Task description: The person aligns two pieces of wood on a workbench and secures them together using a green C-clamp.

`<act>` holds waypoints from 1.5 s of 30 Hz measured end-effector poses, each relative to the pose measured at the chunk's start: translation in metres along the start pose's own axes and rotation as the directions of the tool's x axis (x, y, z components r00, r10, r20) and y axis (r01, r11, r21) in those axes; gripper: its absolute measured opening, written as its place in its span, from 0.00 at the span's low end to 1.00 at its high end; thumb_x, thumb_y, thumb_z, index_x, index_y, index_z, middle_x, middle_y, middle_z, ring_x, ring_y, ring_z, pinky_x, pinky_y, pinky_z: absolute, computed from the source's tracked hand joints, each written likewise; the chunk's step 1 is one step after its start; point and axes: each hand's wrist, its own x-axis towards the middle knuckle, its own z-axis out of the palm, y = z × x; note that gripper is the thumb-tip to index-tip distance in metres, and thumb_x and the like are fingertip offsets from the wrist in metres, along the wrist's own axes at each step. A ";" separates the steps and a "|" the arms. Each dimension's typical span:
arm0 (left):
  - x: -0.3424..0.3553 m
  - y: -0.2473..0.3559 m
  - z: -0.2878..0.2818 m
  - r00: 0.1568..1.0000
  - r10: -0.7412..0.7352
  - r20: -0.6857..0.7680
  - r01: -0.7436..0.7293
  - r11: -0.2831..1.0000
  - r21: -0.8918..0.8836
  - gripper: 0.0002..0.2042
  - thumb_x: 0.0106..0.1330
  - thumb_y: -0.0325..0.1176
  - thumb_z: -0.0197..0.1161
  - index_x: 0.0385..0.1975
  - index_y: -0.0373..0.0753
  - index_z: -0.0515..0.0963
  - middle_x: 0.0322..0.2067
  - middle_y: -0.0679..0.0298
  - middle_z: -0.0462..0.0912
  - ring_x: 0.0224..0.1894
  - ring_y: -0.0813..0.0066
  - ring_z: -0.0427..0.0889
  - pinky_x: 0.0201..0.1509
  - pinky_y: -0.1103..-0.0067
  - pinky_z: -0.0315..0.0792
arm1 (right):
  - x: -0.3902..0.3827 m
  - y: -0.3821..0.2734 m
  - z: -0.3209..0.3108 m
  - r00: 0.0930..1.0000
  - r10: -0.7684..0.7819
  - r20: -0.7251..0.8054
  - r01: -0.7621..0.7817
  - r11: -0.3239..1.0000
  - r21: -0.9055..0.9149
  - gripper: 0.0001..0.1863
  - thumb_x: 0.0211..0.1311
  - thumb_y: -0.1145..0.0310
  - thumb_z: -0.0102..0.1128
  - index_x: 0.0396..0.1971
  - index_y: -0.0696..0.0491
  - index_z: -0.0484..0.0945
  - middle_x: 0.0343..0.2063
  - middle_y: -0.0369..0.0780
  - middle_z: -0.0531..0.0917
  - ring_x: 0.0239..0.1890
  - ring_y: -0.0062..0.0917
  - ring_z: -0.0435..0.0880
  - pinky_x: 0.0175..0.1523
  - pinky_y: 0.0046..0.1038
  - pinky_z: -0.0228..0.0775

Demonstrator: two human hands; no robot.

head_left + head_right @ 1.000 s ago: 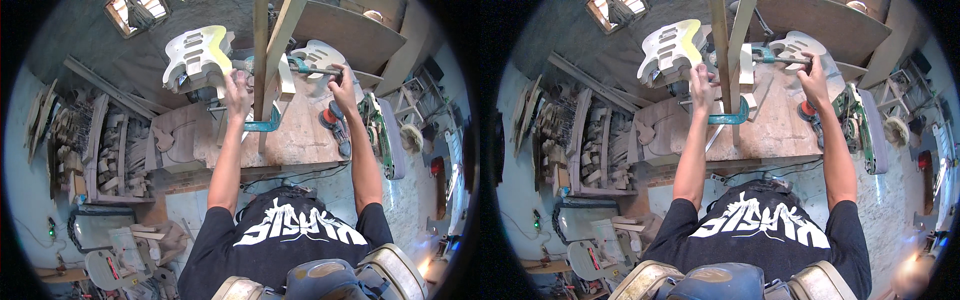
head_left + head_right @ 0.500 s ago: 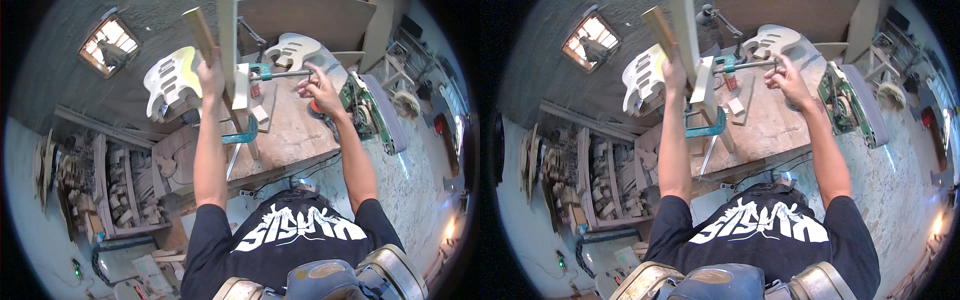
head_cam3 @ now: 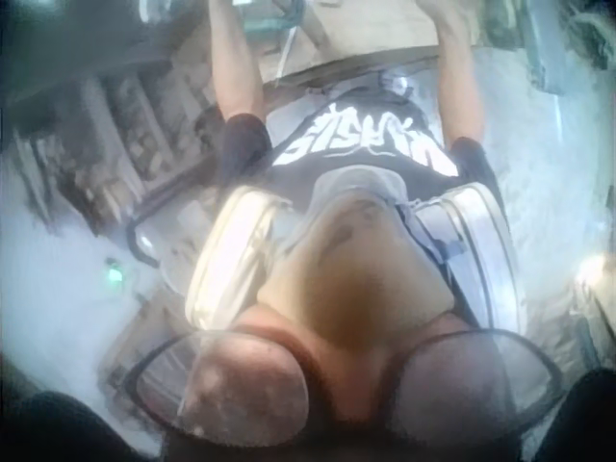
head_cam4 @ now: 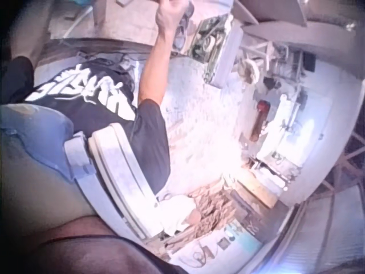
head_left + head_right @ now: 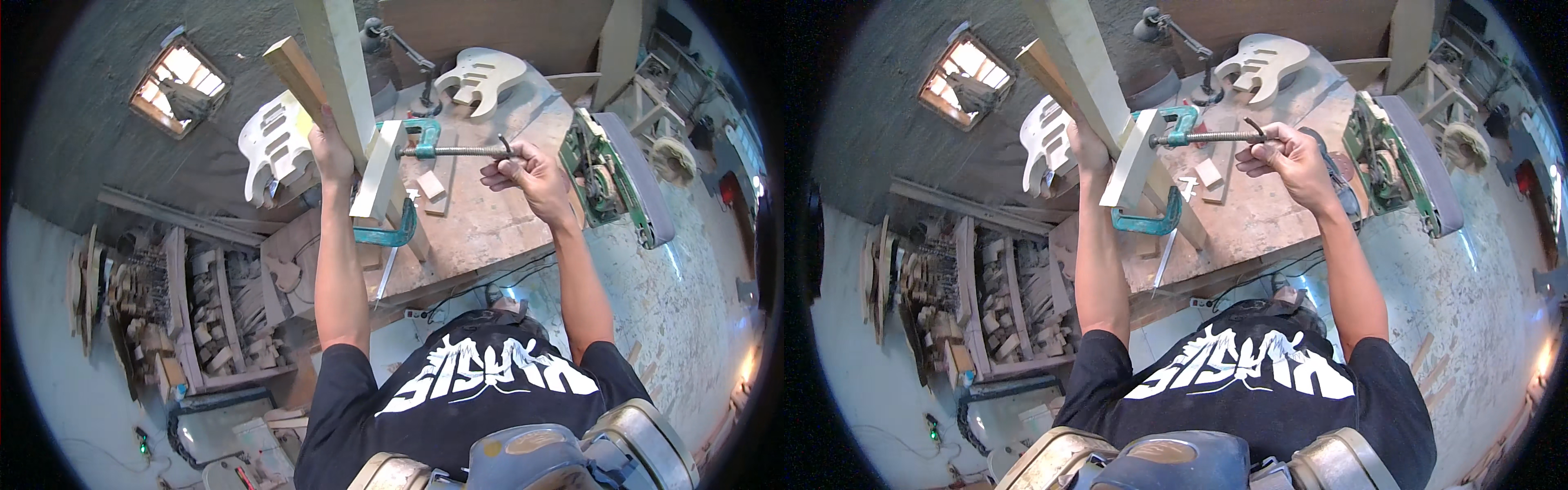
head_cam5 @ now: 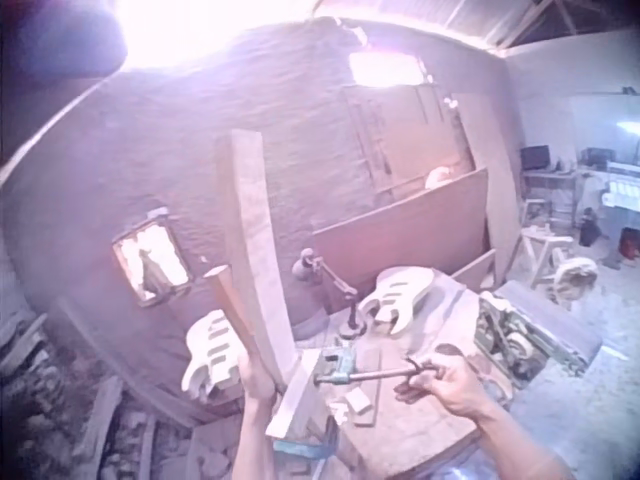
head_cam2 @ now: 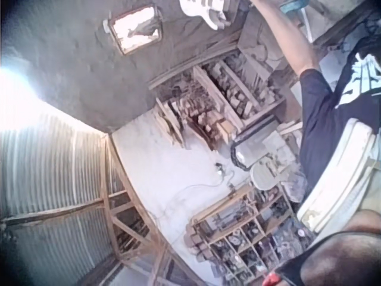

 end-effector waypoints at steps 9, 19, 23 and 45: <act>-0.014 0.012 -0.036 0.996 -0.037 0.084 0.036 0.999 0.014 0.34 0.73 0.63 0.43 0.46 0.30 0.75 0.31 0.52 0.83 0.30 0.66 0.85 0.30 0.72 0.80 | -0.005 -0.013 0.021 0.950 -0.293 0.110 0.311 0.917 -0.248 0.16 0.57 0.77 0.70 0.43 0.61 0.76 0.34 0.42 0.87 0.38 0.22 0.88 0.44 0.25 0.80; -0.041 0.026 -0.041 0.969 -0.222 0.110 0.242 0.942 -0.234 0.35 0.71 0.66 0.39 0.41 0.33 0.77 0.31 0.52 0.83 0.35 0.61 0.85 0.44 0.67 0.80 | -0.027 -0.039 0.043 0.871 -0.400 0.285 0.488 0.773 -0.406 0.12 0.53 0.76 0.72 0.38 0.61 0.81 0.31 0.42 0.87 0.32 0.27 0.88 0.38 0.25 0.77; -0.047 0.034 -0.035 0.977 -0.189 0.101 0.204 0.966 -0.162 0.35 0.73 0.64 0.38 0.40 0.32 0.77 0.32 0.52 0.84 0.36 0.61 0.85 0.45 0.67 0.79 | -0.026 -0.041 0.043 0.805 -0.499 0.320 0.593 0.668 -0.449 0.12 0.53 0.75 0.71 0.38 0.59 0.81 0.28 0.42 0.85 0.27 0.31 0.83 0.31 0.29 0.71; -0.047 0.023 -0.034 0.980 -0.164 0.110 0.182 0.967 -0.177 0.39 0.69 0.69 0.34 0.38 0.32 0.75 0.32 0.52 0.80 0.35 0.63 0.82 0.46 0.69 0.77 | 0.046 -0.083 0.003 -0.156 -0.127 0.980 0.767 -0.641 0.039 0.22 0.66 0.63 0.56 0.60 0.46 0.75 0.63 0.30 0.69 0.72 0.22 0.56 0.72 0.30 0.58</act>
